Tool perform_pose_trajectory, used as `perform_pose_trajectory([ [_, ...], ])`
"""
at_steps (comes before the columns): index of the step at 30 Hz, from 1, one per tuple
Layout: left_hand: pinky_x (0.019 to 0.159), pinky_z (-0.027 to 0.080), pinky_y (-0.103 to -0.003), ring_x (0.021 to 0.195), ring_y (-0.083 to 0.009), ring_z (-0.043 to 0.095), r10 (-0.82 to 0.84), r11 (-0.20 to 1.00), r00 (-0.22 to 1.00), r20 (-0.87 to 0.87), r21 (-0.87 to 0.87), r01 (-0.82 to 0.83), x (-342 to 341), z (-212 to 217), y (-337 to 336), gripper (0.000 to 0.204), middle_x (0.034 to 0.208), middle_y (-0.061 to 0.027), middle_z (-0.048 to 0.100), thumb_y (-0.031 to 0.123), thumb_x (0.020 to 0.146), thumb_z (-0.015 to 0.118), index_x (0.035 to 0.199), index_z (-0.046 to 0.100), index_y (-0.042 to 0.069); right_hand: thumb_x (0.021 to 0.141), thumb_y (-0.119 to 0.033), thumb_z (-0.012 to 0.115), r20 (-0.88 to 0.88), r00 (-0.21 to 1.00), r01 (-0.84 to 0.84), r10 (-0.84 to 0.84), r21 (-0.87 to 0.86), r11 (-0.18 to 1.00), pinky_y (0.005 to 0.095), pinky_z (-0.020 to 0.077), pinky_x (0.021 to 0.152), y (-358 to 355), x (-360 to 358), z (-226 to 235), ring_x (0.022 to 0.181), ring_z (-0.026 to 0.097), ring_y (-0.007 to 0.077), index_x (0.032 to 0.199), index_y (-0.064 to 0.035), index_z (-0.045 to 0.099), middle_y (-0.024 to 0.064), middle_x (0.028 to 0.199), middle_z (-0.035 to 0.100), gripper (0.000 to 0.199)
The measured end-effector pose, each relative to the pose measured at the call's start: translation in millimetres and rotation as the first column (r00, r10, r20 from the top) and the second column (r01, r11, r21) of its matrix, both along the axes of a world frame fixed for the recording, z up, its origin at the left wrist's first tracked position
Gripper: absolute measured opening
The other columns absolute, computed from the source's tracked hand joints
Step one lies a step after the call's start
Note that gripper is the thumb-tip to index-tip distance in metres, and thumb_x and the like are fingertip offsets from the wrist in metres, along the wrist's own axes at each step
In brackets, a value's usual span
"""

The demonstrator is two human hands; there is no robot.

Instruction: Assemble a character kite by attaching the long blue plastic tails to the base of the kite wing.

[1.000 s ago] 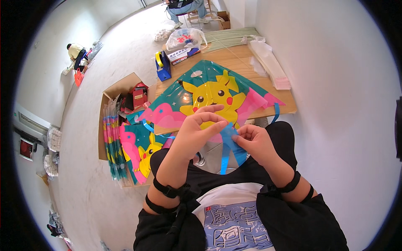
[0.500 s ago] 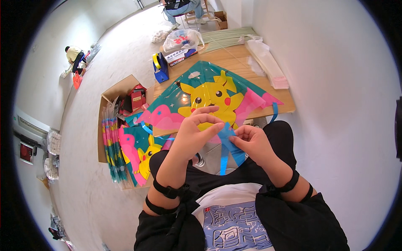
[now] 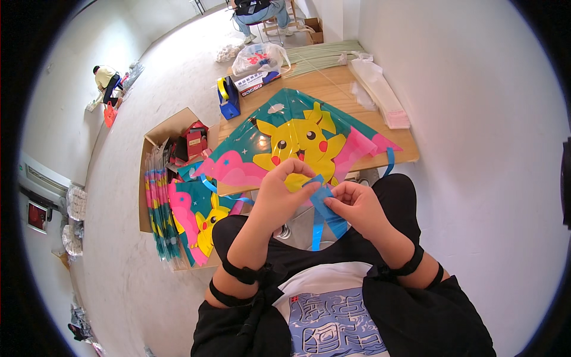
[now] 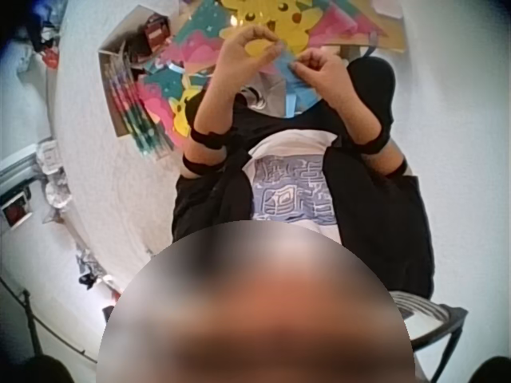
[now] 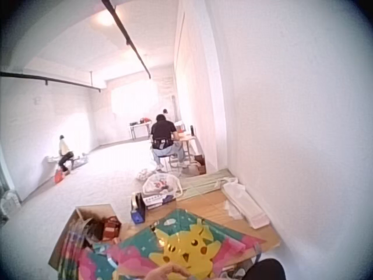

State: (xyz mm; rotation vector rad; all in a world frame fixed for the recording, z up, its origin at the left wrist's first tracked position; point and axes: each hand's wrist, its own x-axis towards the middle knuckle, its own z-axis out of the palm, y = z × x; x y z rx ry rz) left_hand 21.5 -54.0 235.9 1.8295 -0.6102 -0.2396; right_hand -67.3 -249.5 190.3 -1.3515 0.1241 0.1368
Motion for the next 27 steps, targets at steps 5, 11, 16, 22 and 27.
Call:
perform_pose_trajectory([
  [5,0.067,0.056,-0.023,0.093,-0.0072,0.061,0.002,0.999,0.999,-0.037,-0.050,-0.004,-4,0,-4,0.026,0.099,-0.0018,0.064,0.004,0.086,0.078,0.107,0.063,0.003,0.095,-0.006,0.073,0.001,1.000,-0.006,0.006,0.005,1.000,0.0176,0.0517,0.070,1,0,-2,0.077,0.066,0.0038,0.101,-0.0011,0.066,0.0004,0.089,0.071,0.010],
  [11,0.078,0.052,-0.025,0.092,-0.0081,0.063,0.093,0.996,0.992,-0.088,0.011,-0.093,-16,8,-4,0.031,0.095,-0.0009,0.066,0.003,0.083,0.080,0.110,0.064,0.002,0.096,-0.014,0.074,0.045,0.998,-0.042,0.042,-0.001,0.999,0.0217,0.0530,0.074,0,-3,-3,0.083,0.065,0.0048,0.104,-0.0007,0.067,0.0006,0.092,0.070,0.017],
  [16,0.079,0.049,-0.023,0.090,-0.0077,0.064,0.092,0.995,0.995,-0.042,-0.032,-0.093,-20,6,-6,0.034,0.094,-0.0028,0.069,0.002,0.081,0.081,0.111,0.064,0.003,0.098,-0.015,0.072,0.098,0.995,-0.034,0.025,0.098,0.995,0.0210,0.0490,0.070,7,-3,-1,0.079,0.061,0.0036,0.106,-0.0025,0.066,-0.0026,0.090,0.067,0.016],
  [22,0.078,0.050,-0.022,0.091,-0.0096,0.065,0.092,0.989,0.995,-0.045,-0.111,-0.097,-25,-2,-5,0.085,0.096,-0.0079,0.070,0.001,0.084,0.078,0.157,0.035,0.007,0.098,-0.013,0.071,0.024,0.996,-0.086,0.086,0.007,0.996,0.0206,0.0487,0.070,2,-5,-4,0.078,0.061,0.0034,0.104,-0.0027,0.064,-0.0025,0.091,0.067,0.014],
  [27,0.082,0.051,-0.024,0.090,-0.0132,0.066,0.122,0.980,0.985,0.120,-0.171,-0.100,-7,-16,-6,0.103,0.099,-0.0090,0.069,0.000,0.085,0.076,0.166,0.013,0.009,0.098,-0.012,0.071,0.059,0.997,-0.062,0.058,0.071,0.996,0.0204,0.0494,0.071,4,-7,-9,0.079,0.061,0.0033,0.103,-0.0037,0.063,-0.0026,0.091,0.066,0.013],
])
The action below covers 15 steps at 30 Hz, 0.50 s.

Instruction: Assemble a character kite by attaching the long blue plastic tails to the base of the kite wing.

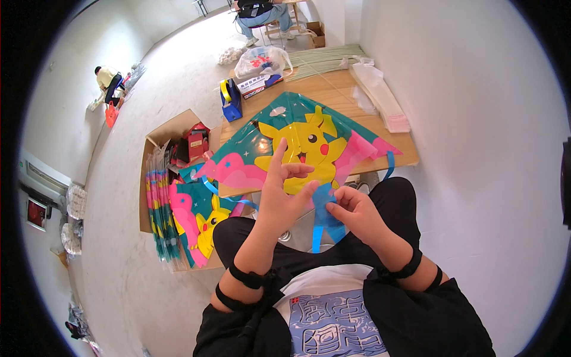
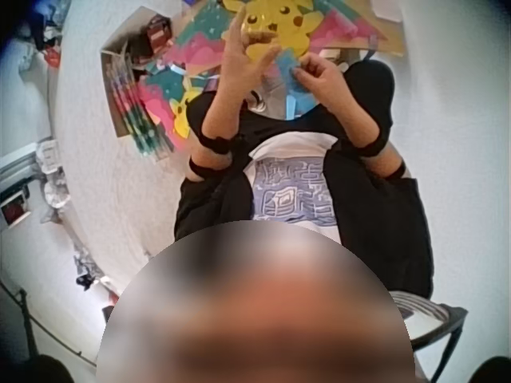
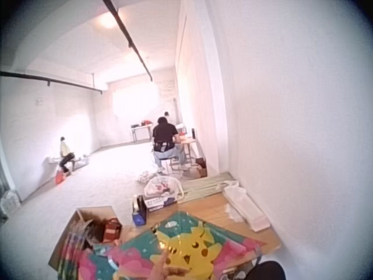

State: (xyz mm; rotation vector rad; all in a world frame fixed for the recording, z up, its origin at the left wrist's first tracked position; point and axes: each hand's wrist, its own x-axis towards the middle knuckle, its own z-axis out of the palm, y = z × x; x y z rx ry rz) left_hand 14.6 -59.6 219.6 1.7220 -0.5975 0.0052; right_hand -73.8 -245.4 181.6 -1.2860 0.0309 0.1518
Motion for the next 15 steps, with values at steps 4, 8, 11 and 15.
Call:
perform_pose_trajectory([
  [4,0.091,0.050,-0.027,0.094,-0.0158,0.066,-0.142,0.990,0.986,-0.090,-0.012,0.142,-3,-1,5,0.102,0.102,-0.0099,0.069,0.000,0.086,0.076,0.165,0.013,0.005,0.098,-0.012,0.071,-0.009,1.000,0.011,-0.010,0.091,0.996,0.0210,0.0506,0.072,1,2,-4,0.079,0.061,0.0038,0.104,-0.0044,0.063,-0.0029,0.090,0.066,0.013],
  [8,0.098,0.047,-0.030,0.102,-0.0170,0.064,-0.142,0.989,0.901,-0.410,-0.032,0.141,-11,-2,9,0.102,0.109,-0.0120,0.068,0.001,0.085,0.078,0.164,0.014,0.002,0.098,-0.011,0.071,0.007,1.000,-0.013,0.013,0.043,0.999,0.0217,0.0514,0.074,0,3,-10,0.082,0.063,0.0043,0.105,-0.0046,0.063,-0.0022,0.092,0.067,0.012],
  [11,0.098,0.047,-0.031,0.106,-0.0154,0.061,-0.191,0.981,0.915,-0.356,-0.033,0.192,-8,-21,6,0.102,0.114,-0.0109,0.067,0.001,0.085,0.078,0.164,0.015,0.004,0.098,-0.009,0.071,0.000,0.999,0.035,-0.035,-0.003,0.999,0.0218,0.0513,0.076,-2,5,-16,0.084,0.063,0.0046,0.104,-0.0041,0.063,-0.0018,0.094,0.067,0.011],
  [15,0.094,0.048,-0.030,0.103,-0.0148,0.062,-0.094,0.993,0.971,-0.220,-0.091,0.075,4,-71,18,0.085,0.116,-0.0090,0.067,0.007,0.091,0.073,0.160,0.026,0.004,0.096,-0.006,0.070,-0.079,0.997,0.019,-0.024,-0.064,0.998,0.0216,0.0502,0.076,-16,10,-25,0.085,0.062,0.0051,0.102,-0.0040,0.064,-0.0013,0.096,0.068,0.008],
])
